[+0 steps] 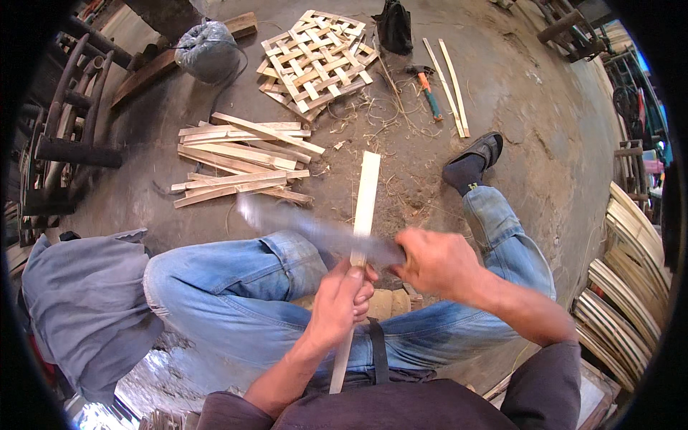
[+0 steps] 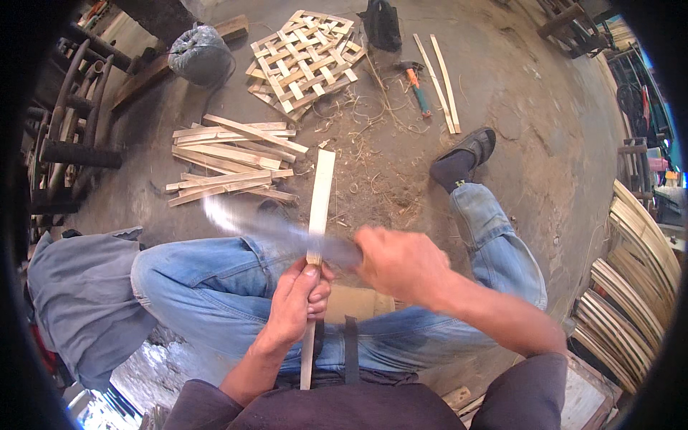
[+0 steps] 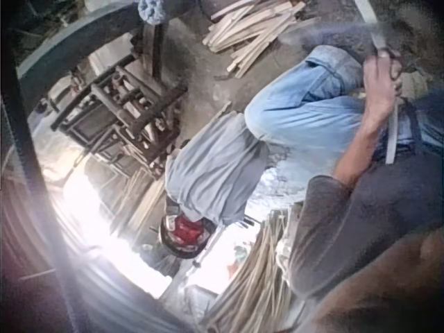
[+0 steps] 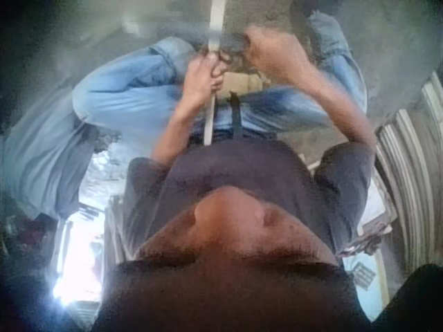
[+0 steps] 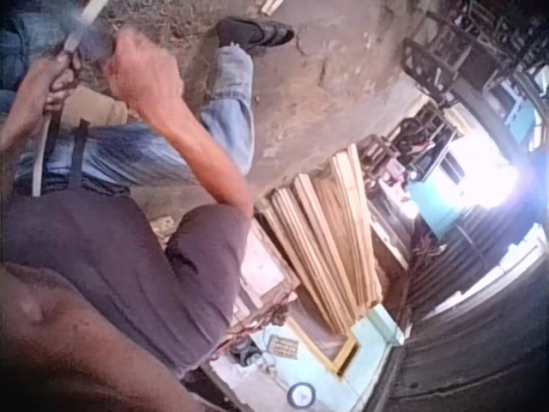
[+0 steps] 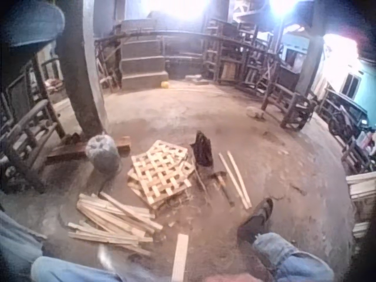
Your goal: The person sits on the floor and uses a knife to shave and shape a thin wooden stick. They repeatedly scrape the surface to smooth it and then sharpen one end into a point.
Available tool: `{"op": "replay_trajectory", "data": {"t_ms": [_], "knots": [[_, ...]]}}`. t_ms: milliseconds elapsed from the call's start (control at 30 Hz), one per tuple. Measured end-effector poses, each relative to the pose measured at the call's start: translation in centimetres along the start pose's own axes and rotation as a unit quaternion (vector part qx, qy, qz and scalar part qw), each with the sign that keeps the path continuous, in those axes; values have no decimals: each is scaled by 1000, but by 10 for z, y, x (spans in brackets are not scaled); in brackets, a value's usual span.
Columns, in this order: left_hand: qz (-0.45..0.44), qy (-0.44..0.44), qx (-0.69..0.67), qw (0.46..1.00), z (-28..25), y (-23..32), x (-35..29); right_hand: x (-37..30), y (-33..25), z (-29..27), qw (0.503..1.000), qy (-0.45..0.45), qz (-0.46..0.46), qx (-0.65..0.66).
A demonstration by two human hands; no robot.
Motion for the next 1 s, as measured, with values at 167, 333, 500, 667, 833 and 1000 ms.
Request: {"op": "replay_trajectory", "data": {"t_ms": [167,333,500,667,833,1000], "knots": [[19,-7,29,999,2,-1,-7,-19,23,-19,993,17,12,-113],[27,-23,19,999,9,5,-12,-13,29,-34,994,37,19,-102],[30,-9,26,999,8,1,-12,-18,12,-31,995,-29,-29,-95],[15,-13,37,999,10,5,-9,-8,21,-33,998,34,25,-49],[18,-32,26,999,16,0,-12,5,33,-51,991,75,12,-114],[25,-30,28,999,14,-4,-12,2,29,-43,993,57,-1,-106]]}}
Point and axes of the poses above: each hand's wrist, its own x-axis towards the middle knuckle, its own z-axis out of the palm, y = z × x, the point moved 8 cm from there along x, towards the middle knuckle, and after that the axes turned 9 degrees about x, right-handed, at the moved point
